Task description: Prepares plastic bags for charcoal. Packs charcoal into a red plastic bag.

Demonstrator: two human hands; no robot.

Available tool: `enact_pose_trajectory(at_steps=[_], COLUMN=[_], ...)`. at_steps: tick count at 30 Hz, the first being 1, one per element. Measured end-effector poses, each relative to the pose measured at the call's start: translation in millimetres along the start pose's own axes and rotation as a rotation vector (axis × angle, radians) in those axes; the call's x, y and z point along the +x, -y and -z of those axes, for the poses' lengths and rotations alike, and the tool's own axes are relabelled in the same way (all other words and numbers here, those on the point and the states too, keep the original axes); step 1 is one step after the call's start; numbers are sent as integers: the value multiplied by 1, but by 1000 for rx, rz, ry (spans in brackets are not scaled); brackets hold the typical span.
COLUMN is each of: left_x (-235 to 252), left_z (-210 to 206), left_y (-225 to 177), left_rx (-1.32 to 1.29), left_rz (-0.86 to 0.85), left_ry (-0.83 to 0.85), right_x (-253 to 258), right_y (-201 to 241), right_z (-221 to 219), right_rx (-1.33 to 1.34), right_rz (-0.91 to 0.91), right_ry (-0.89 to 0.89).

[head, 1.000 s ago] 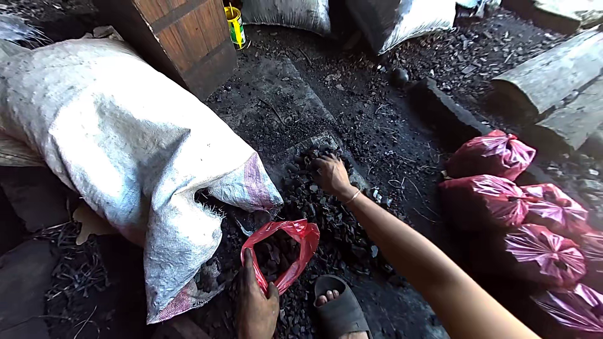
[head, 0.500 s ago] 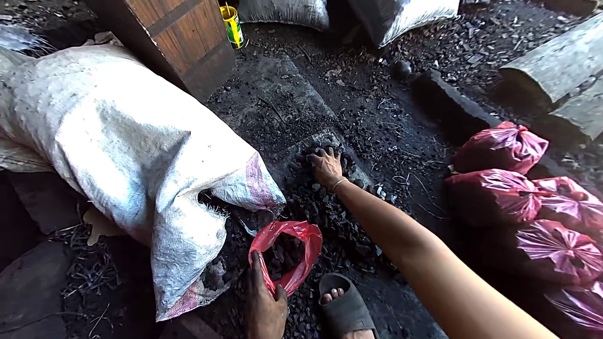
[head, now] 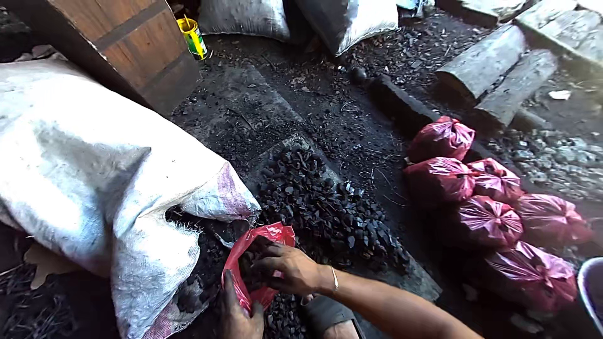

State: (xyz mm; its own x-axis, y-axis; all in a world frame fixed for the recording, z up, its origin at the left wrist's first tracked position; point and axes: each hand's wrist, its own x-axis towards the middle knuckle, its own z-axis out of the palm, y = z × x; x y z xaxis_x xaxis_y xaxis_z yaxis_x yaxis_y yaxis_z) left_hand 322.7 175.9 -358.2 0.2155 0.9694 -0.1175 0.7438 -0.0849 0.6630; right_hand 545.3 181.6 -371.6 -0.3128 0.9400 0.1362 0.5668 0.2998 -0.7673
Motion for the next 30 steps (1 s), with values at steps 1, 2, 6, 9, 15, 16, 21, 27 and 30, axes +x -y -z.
enact_pose_trajectory(at_steps=[1,2,6,9,15,16,21,27,30], left_x=[-3,-6,-10,-11,-8,-7,-8,-3,-2], left_z=[-2,-5,-11,-12,-12,-12,-11,-12,-9], left_y=[4,8,10,7,0,-1,-5,-11,-15], left_rx=[-2,-1,-4,2,-25,-28,-22,-14,-6], left_rz=[8,14,11,18,40,40,63,60,54], left_ry=[-3,-6,7,35,15,8,6,-20,-24], right_x=[-16,-33,-109,-154,-160,-159,-157,-105,-52], right_y=[2,3,-24,-63,-88,-91,-99,-26,1], right_z=[-3,-2,21,63,89,86,79,71,29], right_rx=[33,29,-242,-488,-633,-645,-436,-62,-82], right_rz=[-62,-135,-512,-798,-1051,-1058,-1117,-642,-437], right_ry=[-67,-128,-371,-452,-126,-141,-357,-515,-355])
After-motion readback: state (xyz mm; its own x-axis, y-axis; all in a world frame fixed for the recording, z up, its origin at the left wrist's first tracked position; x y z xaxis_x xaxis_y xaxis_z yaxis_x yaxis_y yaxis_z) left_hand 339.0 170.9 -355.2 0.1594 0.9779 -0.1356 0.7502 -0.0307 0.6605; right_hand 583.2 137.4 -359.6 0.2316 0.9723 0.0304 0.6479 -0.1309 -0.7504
